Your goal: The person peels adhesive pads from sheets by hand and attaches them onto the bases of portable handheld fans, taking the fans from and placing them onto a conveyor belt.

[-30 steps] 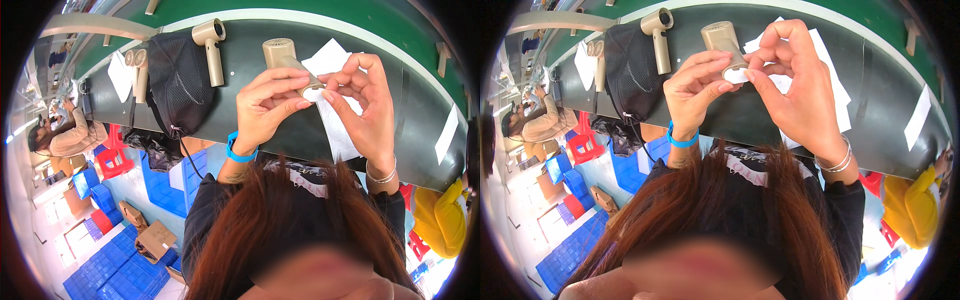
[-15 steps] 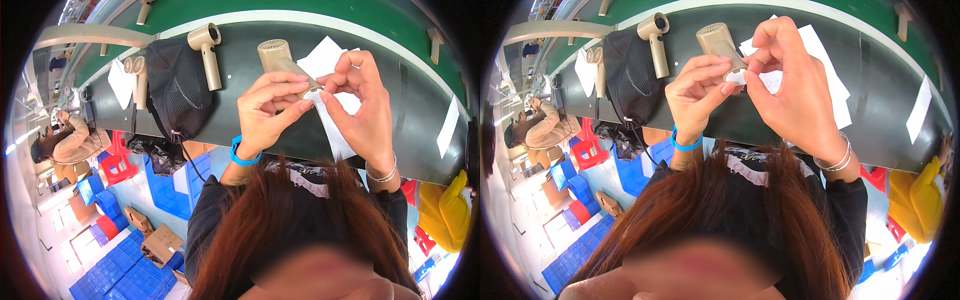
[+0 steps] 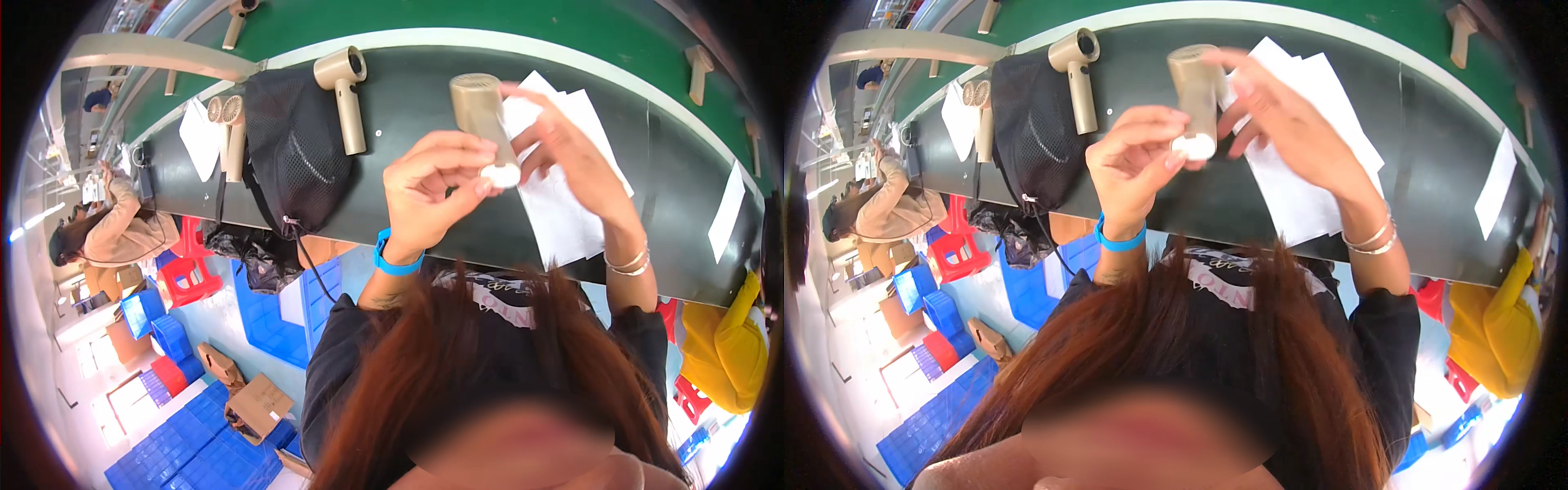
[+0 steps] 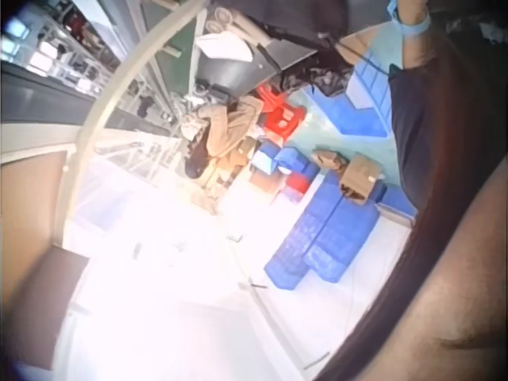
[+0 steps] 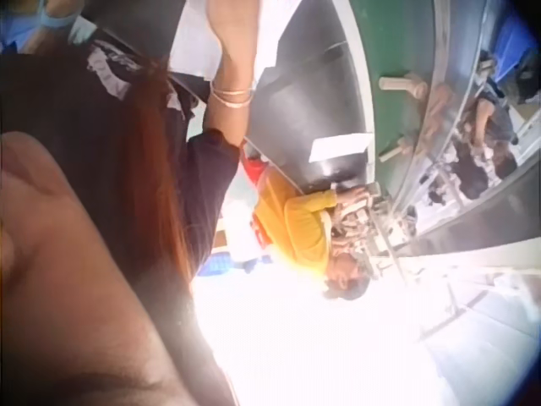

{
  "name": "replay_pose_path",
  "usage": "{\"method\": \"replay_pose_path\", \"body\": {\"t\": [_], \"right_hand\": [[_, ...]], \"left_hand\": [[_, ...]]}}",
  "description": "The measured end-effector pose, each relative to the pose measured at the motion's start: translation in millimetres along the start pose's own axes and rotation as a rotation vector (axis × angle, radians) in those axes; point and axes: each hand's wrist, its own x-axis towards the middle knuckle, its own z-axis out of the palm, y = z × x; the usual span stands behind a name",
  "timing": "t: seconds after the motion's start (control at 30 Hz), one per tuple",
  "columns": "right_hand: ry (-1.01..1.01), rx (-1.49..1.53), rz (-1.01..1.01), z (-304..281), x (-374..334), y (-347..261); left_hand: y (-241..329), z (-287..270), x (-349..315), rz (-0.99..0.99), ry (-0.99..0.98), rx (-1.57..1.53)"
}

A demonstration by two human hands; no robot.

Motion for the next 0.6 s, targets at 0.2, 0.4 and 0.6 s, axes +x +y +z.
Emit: {"method": "replay_pose_path", "body": {"t": [0.2,0.4,0.6], "right_hand": [[-0.033,0.34,0.026,11,7,11],[-0.024,0.213,0.05,-22,22,1],[0.634,-0.876,-0.227,-175,113,46]], "left_hand": [[4,18,22,0.104,-0.143,0.309],[-19,21,38,0.334,-0.252,0.507],[-52,16,50,-0.003,-0.079,0.472]]}}
